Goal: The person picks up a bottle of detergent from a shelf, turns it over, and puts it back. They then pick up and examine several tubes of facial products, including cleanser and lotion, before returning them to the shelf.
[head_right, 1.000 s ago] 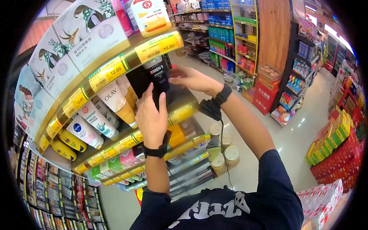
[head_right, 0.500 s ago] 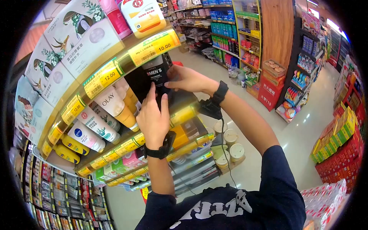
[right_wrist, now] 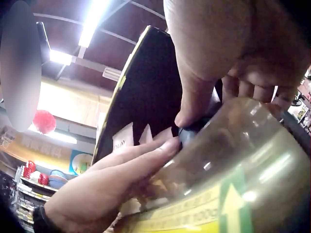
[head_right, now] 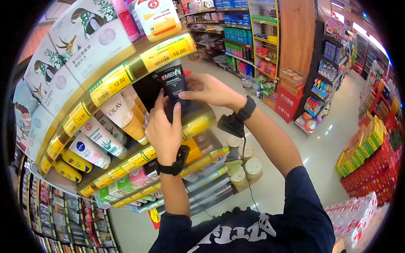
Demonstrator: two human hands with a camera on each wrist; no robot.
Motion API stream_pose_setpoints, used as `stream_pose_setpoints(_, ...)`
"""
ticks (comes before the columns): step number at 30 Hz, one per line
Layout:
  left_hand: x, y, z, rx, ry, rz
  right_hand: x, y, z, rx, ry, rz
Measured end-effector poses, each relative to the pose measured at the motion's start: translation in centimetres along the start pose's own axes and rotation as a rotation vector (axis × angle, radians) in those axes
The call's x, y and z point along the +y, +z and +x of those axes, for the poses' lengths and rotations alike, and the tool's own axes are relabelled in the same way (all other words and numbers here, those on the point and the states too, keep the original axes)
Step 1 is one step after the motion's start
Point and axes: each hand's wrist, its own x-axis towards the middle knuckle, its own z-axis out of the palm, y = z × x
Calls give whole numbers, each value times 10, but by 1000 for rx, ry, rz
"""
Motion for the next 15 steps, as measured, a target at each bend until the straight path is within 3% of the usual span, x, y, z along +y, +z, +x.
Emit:
stream_pose_setpoints(6,8,-12,-6,25,-15,-236,-9,9,-19,75,-24,98)
stream_pose_setpoints(10,19,-19,-20,-9,-50,-460,-46,17,-46,87,134,129)
stream_pose_setpoints(15,40,-24,-47,-88,-121,-691,-44,25,-85,159,80,182)
